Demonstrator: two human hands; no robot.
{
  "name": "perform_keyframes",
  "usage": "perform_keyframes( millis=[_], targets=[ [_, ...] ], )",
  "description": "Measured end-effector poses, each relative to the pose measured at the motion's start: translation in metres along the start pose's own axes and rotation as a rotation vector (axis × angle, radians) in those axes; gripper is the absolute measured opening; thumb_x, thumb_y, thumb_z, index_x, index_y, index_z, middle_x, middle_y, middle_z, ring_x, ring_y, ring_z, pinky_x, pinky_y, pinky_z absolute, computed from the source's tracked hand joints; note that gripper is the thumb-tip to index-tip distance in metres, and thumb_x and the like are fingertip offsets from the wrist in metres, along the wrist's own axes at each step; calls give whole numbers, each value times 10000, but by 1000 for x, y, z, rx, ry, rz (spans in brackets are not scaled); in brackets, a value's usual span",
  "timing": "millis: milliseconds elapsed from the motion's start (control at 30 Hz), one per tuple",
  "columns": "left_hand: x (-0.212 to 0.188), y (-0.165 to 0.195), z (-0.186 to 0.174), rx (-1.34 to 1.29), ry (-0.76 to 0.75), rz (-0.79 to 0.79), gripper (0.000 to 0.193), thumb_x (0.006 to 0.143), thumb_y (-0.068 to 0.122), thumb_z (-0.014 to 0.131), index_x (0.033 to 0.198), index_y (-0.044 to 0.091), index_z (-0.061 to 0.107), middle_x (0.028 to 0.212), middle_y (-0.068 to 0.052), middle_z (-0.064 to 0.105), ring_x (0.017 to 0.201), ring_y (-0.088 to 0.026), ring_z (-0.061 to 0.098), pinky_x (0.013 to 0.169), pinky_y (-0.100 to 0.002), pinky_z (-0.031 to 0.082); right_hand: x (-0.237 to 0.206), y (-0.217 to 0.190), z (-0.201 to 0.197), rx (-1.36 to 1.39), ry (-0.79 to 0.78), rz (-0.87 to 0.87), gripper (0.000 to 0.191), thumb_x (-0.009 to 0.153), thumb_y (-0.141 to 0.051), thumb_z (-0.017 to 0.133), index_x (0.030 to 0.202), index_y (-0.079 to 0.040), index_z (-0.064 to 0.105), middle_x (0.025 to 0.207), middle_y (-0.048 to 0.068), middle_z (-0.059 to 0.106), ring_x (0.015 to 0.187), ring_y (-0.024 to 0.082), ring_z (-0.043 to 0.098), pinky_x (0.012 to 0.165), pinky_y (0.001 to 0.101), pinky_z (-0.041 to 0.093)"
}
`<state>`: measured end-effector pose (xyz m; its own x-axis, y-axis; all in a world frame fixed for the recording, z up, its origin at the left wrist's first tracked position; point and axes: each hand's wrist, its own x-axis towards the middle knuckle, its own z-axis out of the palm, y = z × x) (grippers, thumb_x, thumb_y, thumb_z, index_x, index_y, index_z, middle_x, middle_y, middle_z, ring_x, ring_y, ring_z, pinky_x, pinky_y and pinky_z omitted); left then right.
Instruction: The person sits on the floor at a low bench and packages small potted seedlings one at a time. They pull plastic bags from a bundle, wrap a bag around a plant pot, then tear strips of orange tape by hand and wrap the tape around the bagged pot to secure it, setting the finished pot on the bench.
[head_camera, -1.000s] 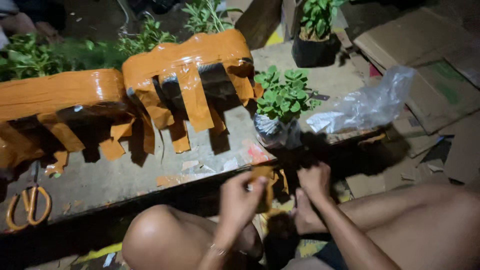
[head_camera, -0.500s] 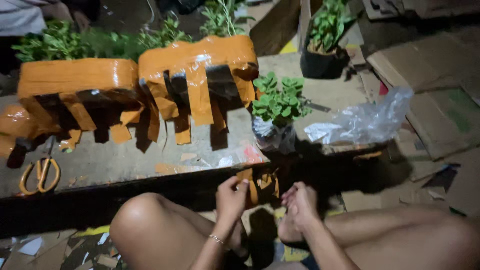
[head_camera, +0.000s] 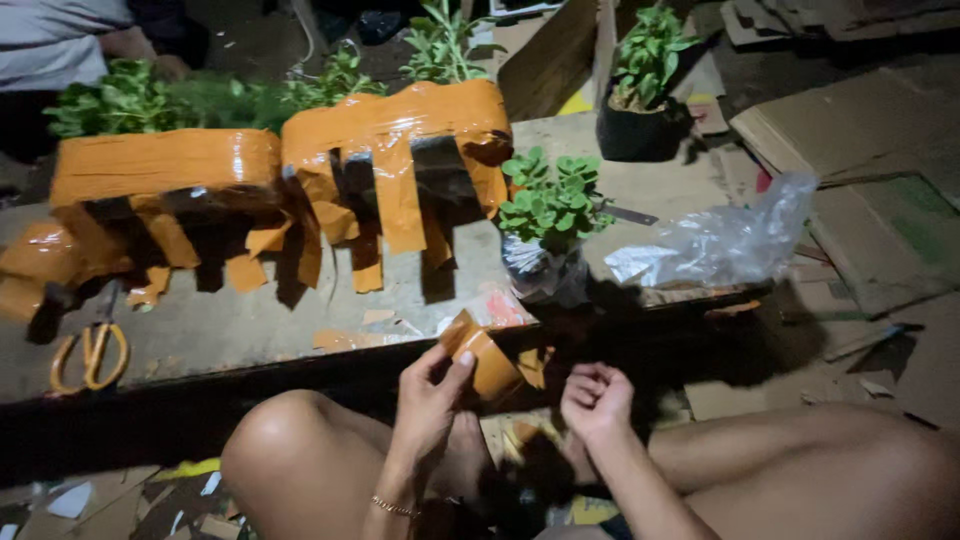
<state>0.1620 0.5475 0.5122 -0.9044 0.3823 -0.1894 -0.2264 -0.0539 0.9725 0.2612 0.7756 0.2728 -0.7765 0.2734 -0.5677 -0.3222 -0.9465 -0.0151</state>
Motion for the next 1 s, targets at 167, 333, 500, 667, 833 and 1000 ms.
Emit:
perform_keyframes(
  millis=[167, 333, 500, 667, 833, 1000],
  targets=[
    [-12, 15, -11, -109, 92, -63, 353, 913, 111, 715, 1236, -31, 704, 944, -50, 720, 755, -104, 649, 672, -284, 576, -15, -45, -11, 21, 133, -89, 334, 858, -347, 577, 619, -175, 420, 480, -24, 372, 424, 164, 355, 500, 345, 340],
    [-15, 41, 3, -234, 105, -85, 343, 869, 63, 741, 1188, -55, 694, 923, -92, 726, 740, -165, 690, 651, -341, 604, -81, -30, 79, -899, -233, -706, 222, 974, -227, 543, 1045, -36, 632, 974, 82, 609, 917, 185, 585, 857, 364, 484],
    [-14, 43, 57, -346, -48, -226, 346, 818, 80, 758, 1146, -9, 697, 907, -64, 746, 730, -151, 697, 644, -339, 601, -153, -2, 161, -1873, -542, -733, 665, 692, -38, 691, 1337, -66, 534, 1558, 126, 519, 1162, 222, 677, 691, 312, 588],
    [3, 43, 55, -120, -154, -344, 236, 909, 193, 773, 987, -27, 738, 792, -15, 657, 675, -101, 599, 634, -292, 536, -181, -47, 195, -1848, -832, -917, 561, 632, -30, 800, 1153, -70, 595, 1293, 125, 631, 1170, 268, 654, 982, 354, 519],
    [20, 33, 71, 89, -179, -168, 239, 921, 236, 735, 941, 5, 793, 754, 19, 667, 661, -67, 535, 603, -244, 446, -167, -65, 195, -1524, -1041, -690, 599, 724, -338, 911, 1129, -74, 558, 1266, 133, 613, 1095, 225, 616, 971, 339, 509],
    [40, 50, 74, 374, 39, 108, 215, 918, 199, 716, 963, 7, 803, 789, -28, 789, 716, -59, 656, 671, -244, 545, -154, -62, 216, -2039, -411, -607, 260, 958, -326, 660, 1001, -82, 740, 816, 106, 568, 722, 197, 553, 666, 309, 471]
  ],
)
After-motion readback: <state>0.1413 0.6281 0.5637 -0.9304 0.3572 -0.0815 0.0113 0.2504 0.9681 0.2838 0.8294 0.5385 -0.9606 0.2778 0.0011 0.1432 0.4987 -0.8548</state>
